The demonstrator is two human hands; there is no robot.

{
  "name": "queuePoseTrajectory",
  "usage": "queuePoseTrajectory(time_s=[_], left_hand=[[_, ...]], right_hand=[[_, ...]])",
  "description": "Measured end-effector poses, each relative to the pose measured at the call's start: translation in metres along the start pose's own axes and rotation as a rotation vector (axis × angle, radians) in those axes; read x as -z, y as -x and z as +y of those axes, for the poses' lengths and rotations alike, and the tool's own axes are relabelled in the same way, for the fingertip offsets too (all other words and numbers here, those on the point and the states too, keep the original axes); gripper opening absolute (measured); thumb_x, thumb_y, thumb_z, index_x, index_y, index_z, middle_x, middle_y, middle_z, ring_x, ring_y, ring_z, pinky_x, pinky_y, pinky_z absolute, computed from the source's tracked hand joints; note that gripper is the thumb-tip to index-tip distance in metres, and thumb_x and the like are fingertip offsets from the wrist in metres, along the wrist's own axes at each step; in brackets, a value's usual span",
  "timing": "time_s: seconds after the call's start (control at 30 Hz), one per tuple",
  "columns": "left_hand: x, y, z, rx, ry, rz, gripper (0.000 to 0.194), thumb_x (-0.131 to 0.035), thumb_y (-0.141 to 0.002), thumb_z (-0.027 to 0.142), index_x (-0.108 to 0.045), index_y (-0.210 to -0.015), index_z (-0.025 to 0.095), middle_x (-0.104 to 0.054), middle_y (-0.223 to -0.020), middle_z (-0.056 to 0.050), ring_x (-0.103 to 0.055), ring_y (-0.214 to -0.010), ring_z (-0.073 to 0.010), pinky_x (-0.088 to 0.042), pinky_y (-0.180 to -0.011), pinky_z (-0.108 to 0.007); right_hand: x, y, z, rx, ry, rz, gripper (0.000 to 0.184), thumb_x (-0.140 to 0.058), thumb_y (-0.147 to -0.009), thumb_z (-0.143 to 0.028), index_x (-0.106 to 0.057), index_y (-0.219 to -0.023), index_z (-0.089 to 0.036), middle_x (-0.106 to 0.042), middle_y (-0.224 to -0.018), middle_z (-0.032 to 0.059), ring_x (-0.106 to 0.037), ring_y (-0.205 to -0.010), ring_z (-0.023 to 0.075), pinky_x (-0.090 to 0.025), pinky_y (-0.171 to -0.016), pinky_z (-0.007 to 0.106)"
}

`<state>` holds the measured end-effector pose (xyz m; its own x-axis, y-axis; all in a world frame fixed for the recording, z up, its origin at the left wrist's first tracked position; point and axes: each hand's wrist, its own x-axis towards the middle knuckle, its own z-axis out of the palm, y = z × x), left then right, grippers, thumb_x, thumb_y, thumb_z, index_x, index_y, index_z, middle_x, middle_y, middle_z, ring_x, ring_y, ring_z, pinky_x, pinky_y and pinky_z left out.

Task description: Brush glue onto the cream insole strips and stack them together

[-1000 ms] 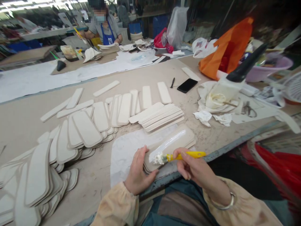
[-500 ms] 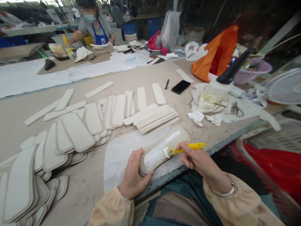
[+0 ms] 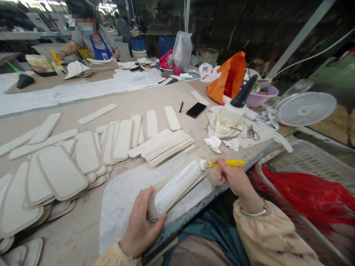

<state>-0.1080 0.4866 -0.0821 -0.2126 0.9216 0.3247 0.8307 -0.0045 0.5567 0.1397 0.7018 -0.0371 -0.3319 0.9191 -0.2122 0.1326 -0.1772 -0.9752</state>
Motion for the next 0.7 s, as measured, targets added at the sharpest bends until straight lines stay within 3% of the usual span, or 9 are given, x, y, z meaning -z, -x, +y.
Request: queuePoseTrajectory(time_s=[0.13, 0.23, 0.37, 0.47, 0.7], left_hand=[[0.000, 0.000, -0.001, 0.002, 0.002, -0.003, 0.076, -0.065, -0.078, 0.029, -0.027, -0.142, 0.017, -0.048, -0.133, -0.017, -0.044, -0.126, -0.0333, -0.040, -0.104, -0.056], [0.000, 0.000, -0.002, 0.007, 0.004, -0.006, 0.075, -0.065, -0.078, 0.029, -0.027, -0.142, 0.017, -0.048, -0.133, -0.017, -0.044, -0.126, -0.0335, -0.039, -0.104, -0.056], [-0.001, 0.000, -0.002, 0.006, 0.010, -0.002, 0.076, -0.065, -0.079, 0.029, -0.026, -0.143, 0.017, -0.048, -0.133, -0.017, -0.044, -0.125, -0.0335, -0.039, -0.104, -0.057], [-0.001, -0.001, -0.002, 0.004, 0.010, -0.004, 0.076, -0.065, -0.079, 0.029, -0.026, -0.143, 0.018, -0.048, -0.132, -0.017, -0.045, -0.125, -0.0333, -0.039, -0.104, -0.057], [0.000, 0.000, -0.001, 0.016, 0.030, -0.007, 0.076, -0.065, -0.078, 0.028, -0.026, -0.142, 0.017, -0.047, -0.133, -0.016, -0.044, -0.126, -0.0324, -0.038, -0.106, -0.055]], right_hand=[[0.000, 0.001, -0.001, 0.077, 0.038, 0.064, 0.041, -0.053, -0.084, -0.059, -0.059, -0.090, -0.019, -0.051, -0.046, -0.0041, -0.040, -0.038, 0.0094, -0.029, -0.039, 0.022], [-0.004, 0.005, -0.005, 0.118, -0.064, 0.059, 0.041, -0.052, -0.085, -0.059, -0.057, -0.094, -0.020, -0.051, -0.047, -0.0043, -0.039, -0.040, 0.0099, -0.028, -0.040, 0.022], [-0.020, 0.008, -0.007, 0.054, -0.185, -0.023, 0.041, -0.050, -0.085, -0.061, -0.054, -0.093, -0.021, -0.048, -0.045, -0.0059, -0.036, -0.038, 0.0097, -0.025, -0.040, 0.022], [-0.031, 0.005, -0.001, 0.040, -0.121, -0.097, 0.044, -0.050, -0.084, -0.063, -0.055, -0.092, -0.020, -0.050, -0.046, -0.0056, -0.038, -0.038, 0.0092, -0.027, -0.040, 0.021], [-0.019, 0.001, 0.002, 0.098, -0.069, 0.064, 0.042, -0.053, -0.084, -0.060, -0.056, -0.093, -0.020, -0.052, -0.048, -0.0046, -0.039, -0.040, 0.0085, -0.029, -0.041, 0.020]])
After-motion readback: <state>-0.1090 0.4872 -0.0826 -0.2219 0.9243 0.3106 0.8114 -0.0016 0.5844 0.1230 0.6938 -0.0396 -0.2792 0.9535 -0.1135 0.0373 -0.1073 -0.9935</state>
